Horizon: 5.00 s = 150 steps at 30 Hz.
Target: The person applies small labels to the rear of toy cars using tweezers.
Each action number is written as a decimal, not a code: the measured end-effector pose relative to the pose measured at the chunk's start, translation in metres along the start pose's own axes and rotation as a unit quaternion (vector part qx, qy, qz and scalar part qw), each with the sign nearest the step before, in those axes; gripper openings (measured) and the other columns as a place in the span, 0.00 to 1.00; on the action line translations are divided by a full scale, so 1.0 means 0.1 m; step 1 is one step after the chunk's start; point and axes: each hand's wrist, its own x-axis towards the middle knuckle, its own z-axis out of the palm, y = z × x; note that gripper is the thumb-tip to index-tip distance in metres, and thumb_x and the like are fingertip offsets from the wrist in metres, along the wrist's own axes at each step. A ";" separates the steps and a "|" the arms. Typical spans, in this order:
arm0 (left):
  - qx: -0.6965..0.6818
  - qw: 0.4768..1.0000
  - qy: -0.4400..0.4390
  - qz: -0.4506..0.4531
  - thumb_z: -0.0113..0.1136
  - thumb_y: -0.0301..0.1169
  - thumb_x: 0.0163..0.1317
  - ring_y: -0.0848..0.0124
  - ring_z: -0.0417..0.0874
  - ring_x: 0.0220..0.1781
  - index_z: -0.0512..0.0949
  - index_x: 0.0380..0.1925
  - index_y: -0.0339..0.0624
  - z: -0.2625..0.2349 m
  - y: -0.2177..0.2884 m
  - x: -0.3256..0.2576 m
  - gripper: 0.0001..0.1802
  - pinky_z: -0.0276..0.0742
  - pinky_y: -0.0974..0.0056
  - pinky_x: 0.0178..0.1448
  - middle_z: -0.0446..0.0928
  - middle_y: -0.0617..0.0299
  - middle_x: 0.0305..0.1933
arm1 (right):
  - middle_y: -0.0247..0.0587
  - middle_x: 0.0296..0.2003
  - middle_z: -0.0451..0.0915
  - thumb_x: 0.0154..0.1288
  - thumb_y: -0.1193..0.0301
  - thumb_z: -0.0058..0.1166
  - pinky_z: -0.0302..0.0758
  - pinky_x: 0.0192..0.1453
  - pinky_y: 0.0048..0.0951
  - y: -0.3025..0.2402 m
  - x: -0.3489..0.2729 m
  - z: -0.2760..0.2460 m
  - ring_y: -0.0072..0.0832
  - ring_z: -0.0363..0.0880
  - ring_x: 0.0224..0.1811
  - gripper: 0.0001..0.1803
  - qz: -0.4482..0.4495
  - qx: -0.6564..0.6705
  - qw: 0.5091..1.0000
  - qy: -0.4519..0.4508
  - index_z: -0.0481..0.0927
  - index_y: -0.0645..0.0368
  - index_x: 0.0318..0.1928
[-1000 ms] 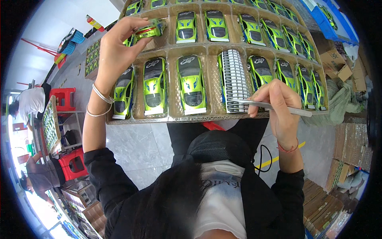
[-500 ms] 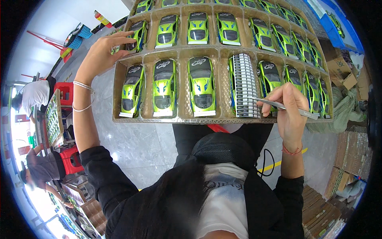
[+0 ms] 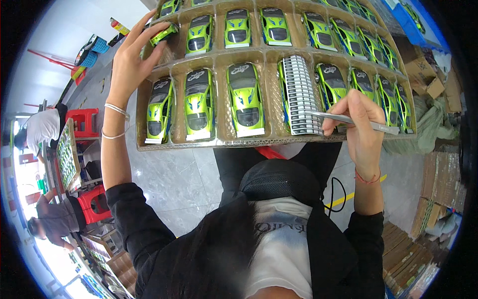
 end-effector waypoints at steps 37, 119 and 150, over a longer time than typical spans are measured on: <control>-0.413 0.909 -0.040 -0.041 0.70 0.18 0.57 0.69 0.85 0.52 0.76 0.58 0.29 -0.22 1.98 0.48 0.27 0.80 0.65 0.60 0.82 0.53 0.53 | 0.38 0.24 0.82 0.78 0.64 0.48 0.72 0.27 0.17 -0.11 -0.09 0.04 0.17 0.80 0.23 0.18 0.031 -0.058 0.998 -0.015 0.80 0.64 0.32; -0.286 0.947 0.020 0.146 0.71 0.17 0.53 0.59 0.87 0.48 0.80 0.45 0.30 -0.36 1.74 0.37 0.18 0.84 0.61 0.49 0.82 0.38 0.50 | 0.41 0.24 0.70 0.82 0.61 0.32 0.80 0.56 0.55 -0.64 0.00 -0.28 0.27 0.70 0.21 0.17 -0.267 0.064 0.961 0.044 0.69 0.56 0.37; -0.119 0.957 -0.216 -0.154 0.66 0.15 0.49 0.59 0.84 0.58 0.81 0.45 0.41 -0.96 1.08 -0.76 0.21 0.82 0.62 0.53 0.77 0.60 0.65 | 0.43 0.28 0.82 0.80 0.63 0.43 0.77 0.35 0.22 -0.01 -0.05 0.10 0.24 0.81 0.28 0.20 0.008 -0.044 0.997 -0.060 0.78 0.67 0.36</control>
